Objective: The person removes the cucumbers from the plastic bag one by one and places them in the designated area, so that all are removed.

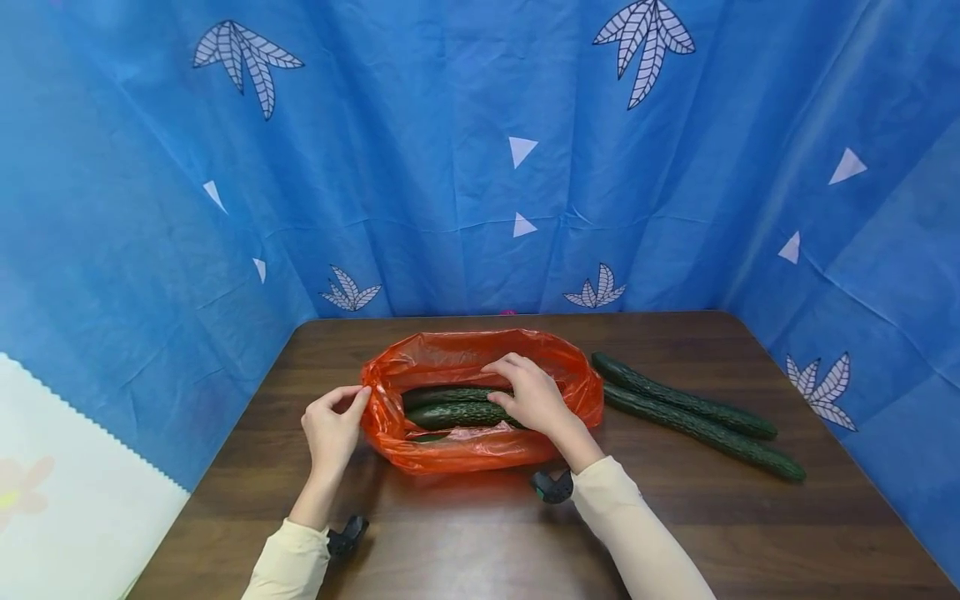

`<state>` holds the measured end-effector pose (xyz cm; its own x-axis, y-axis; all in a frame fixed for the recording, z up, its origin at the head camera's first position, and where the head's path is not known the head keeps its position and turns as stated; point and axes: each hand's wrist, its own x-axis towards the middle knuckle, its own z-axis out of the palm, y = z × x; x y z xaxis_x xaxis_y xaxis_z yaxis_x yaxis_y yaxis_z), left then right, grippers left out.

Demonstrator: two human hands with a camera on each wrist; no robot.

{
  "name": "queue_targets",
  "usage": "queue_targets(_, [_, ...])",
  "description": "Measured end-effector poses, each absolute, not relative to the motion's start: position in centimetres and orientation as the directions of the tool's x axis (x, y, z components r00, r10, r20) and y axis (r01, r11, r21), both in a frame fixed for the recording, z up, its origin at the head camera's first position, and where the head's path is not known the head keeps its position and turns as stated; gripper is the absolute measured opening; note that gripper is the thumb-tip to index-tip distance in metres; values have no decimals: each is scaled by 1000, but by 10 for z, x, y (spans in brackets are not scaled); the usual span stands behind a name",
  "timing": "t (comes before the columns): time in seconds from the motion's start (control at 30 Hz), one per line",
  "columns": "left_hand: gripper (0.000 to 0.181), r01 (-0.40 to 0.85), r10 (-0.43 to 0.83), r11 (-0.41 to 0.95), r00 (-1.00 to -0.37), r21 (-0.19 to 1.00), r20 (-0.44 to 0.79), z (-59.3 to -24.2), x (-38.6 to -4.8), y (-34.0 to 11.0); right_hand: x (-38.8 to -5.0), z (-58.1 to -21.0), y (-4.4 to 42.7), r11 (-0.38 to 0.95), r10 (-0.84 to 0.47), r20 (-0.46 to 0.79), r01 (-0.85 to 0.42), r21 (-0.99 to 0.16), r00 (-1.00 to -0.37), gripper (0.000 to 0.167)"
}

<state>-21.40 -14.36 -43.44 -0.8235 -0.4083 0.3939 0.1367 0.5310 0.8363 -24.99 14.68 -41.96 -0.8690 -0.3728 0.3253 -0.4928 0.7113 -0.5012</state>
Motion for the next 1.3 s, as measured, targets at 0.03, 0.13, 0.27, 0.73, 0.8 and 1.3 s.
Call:
queue_targets(0.03, [19,137,-408,531,-824,837,394,-434,-214,-144,-251,-423,144,716,-375,307,-483,-504,-875,42])
queue_targets(0.13, [20,137,-407,536,-822,833,397,-433,-214,-143,-252,-431,139,733,-379,268,-464,-498,-886,43])
queue_targets(0.27, [20,140,-402,539,-823,830,400,-432,-214,-143,-253,-442,138,755,-380,231,-444,-483,-896,44])
queue_targets(0.73, [20,138,-401,546,-823,826,402,-434,-214,-143,-252,-464,134,802,-383,162,-414,-430,-910,42])
queue_targets(0.8, [20,139,-403,543,-822,828,402,-435,-214,-143,-252,-465,133,804,-387,163,-418,-422,-908,42])
queue_targets(1.3, [18,151,-405,562,-808,813,429,-437,-217,-143,-254,-474,127,828,-407,214,-458,-323,-888,40])
